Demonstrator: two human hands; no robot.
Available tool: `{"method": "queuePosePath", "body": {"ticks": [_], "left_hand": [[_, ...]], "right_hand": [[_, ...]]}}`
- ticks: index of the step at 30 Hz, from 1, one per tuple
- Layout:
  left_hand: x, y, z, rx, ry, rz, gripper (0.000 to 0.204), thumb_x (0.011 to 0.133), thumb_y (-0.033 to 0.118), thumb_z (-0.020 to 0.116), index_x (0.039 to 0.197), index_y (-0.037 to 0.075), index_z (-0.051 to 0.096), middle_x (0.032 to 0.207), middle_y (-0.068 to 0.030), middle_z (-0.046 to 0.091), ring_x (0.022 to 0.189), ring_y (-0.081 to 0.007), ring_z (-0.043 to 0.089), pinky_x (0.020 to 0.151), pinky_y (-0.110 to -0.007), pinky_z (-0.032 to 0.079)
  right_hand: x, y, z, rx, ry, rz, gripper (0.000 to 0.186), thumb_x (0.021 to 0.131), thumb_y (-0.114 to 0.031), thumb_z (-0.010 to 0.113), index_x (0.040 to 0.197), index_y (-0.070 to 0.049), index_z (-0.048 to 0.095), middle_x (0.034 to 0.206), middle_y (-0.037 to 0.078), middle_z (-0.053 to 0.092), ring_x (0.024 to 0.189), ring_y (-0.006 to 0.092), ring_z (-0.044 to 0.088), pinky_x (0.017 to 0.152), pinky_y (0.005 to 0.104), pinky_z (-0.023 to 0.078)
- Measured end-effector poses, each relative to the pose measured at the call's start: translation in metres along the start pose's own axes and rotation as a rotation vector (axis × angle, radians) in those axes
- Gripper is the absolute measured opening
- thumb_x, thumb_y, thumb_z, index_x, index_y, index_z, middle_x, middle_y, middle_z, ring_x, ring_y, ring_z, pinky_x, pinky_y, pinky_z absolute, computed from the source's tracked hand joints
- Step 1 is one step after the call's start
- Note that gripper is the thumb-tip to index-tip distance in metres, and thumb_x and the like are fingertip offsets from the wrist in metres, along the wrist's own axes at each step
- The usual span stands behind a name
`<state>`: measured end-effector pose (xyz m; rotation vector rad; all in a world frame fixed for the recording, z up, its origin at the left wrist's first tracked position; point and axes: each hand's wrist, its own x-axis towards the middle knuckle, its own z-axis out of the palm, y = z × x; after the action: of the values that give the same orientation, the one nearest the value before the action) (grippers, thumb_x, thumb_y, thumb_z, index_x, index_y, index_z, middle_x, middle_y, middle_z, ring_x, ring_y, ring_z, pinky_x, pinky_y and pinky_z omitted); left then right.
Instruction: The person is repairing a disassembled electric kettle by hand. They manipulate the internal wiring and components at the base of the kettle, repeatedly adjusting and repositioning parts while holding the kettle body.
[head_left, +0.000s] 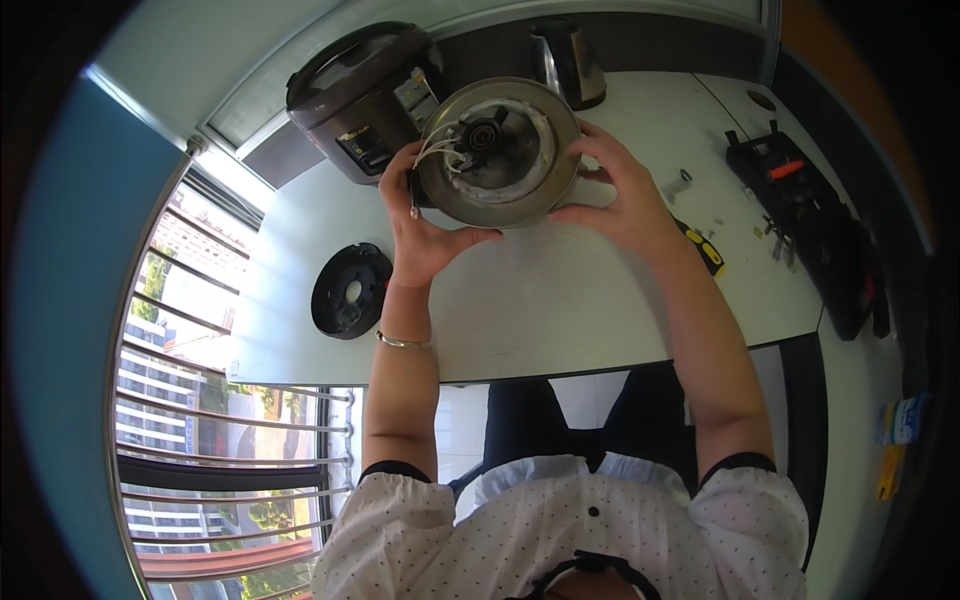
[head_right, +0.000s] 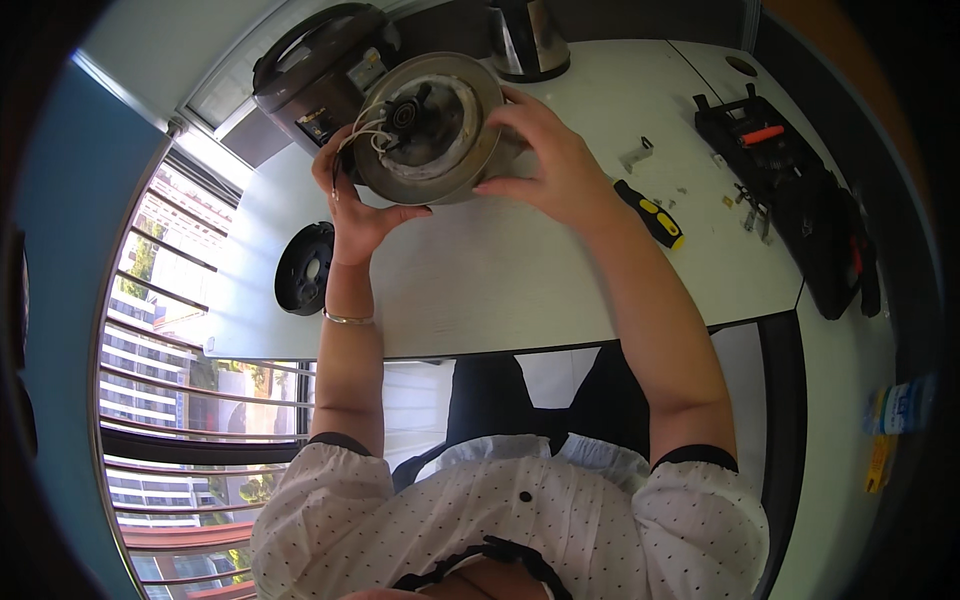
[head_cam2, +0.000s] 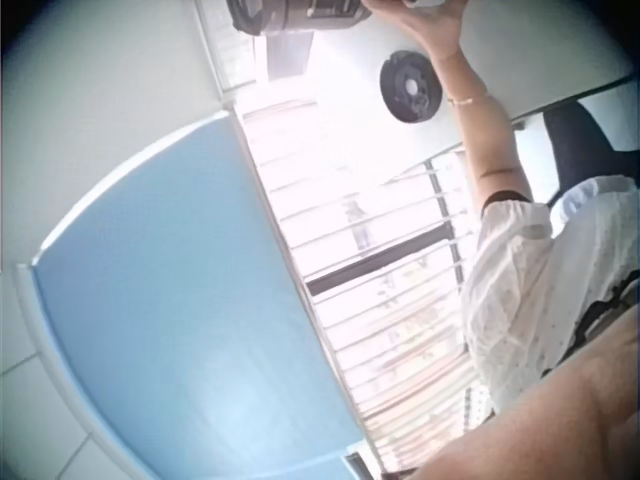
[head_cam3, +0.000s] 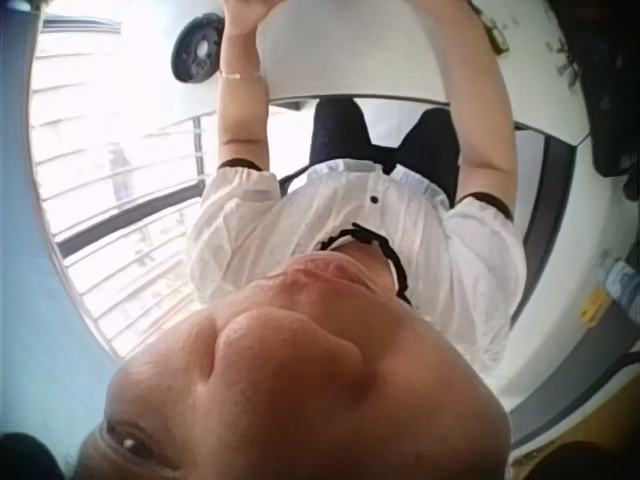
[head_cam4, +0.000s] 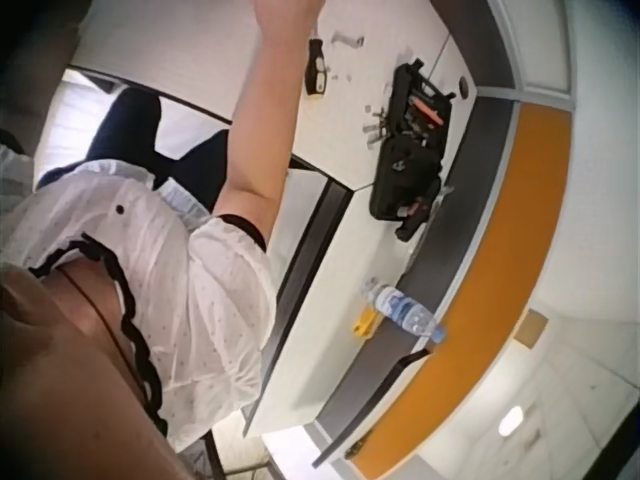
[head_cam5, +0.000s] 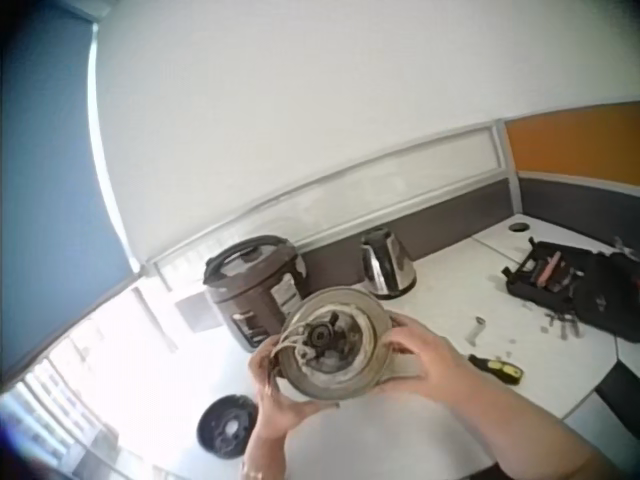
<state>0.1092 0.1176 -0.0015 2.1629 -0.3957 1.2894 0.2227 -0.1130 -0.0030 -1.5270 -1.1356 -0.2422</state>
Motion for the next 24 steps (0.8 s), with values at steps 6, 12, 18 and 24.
{"method": "queuePosePath", "body": {"ticks": [6, 12, 18, 24], "left_hand": [[0.003, 0.001, 0.0, -0.068, -0.033, -0.011, 0.12, 0.036, 0.029, 0.097, 0.132, 0.008, 0.028, 0.137, -0.0137, 0.037, 0.123, -0.028, 0.045, 0.103, -0.041, 0.04], [0.009, -0.006, -0.023, -0.307, -0.051, -0.13, 0.11, 0.049, 0.011, 0.089, 0.141, 0.006, 0.03, 0.143, -0.0137, 0.038, 0.129, -0.0274, 0.041, 0.111, -0.04, 0.028], [0.006, 0.028, -0.047, -0.491, 0.433, -0.394, 0.049, 0.079, -0.002, 0.056, 0.127, -0.001, 0.055, 0.128, -0.0156, 0.057, 0.13, -0.026, 0.043, 0.112, -0.038, 0.024], [0.036, 0.09, -0.036, 0.393, 0.021, 0.035, 0.052, 0.068, 0.011, 0.077, 0.117, 0.003, 0.063, 0.12, -0.0104, 0.062, 0.122, -0.0296, 0.05, 0.11, -0.048, 0.024]], "right_hand": [[-0.001, -0.004, 0.002, -0.033, 0.013, -0.013, 0.048, 0.061, -0.013, 0.086, 0.097, -0.008, 0.055, 0.139, 0.013, 0.047, 0.106, 0.0265, 0.06, 0.082, 0.0367, 0.054], [-0.002, -0.008, 0.003, -0.136, 0.09, -0.124, 0.05, 0.056, -0.017, 0.089, 0.09, -0.006, 0.054, 0.132, 0.015, 0.053, 0.094, 0.0251, 0.065, 0.075, 0.0331, 0.056], [-0.001, -0.004, 0.006, -0.12, 0.164, -0.178, 0.049, 0.054, -0.018, 0.089, 0.086, -0.007, 0.054, 0.126, 0.016, 0.057, 0.088, 0.0257, 0.066, 0.072, 0.032, 0.056], [-0.008, -0.009, 0.011, -0.244, 0.114, -0.253, 0.047, 0.054, -0.023, 0.087, 0.086, -0.01, 0.054, 0.126, 0.017, 0.055, 0.081, 0.0271, 0.064, 0.071, 0.0324, 0.054]]}}
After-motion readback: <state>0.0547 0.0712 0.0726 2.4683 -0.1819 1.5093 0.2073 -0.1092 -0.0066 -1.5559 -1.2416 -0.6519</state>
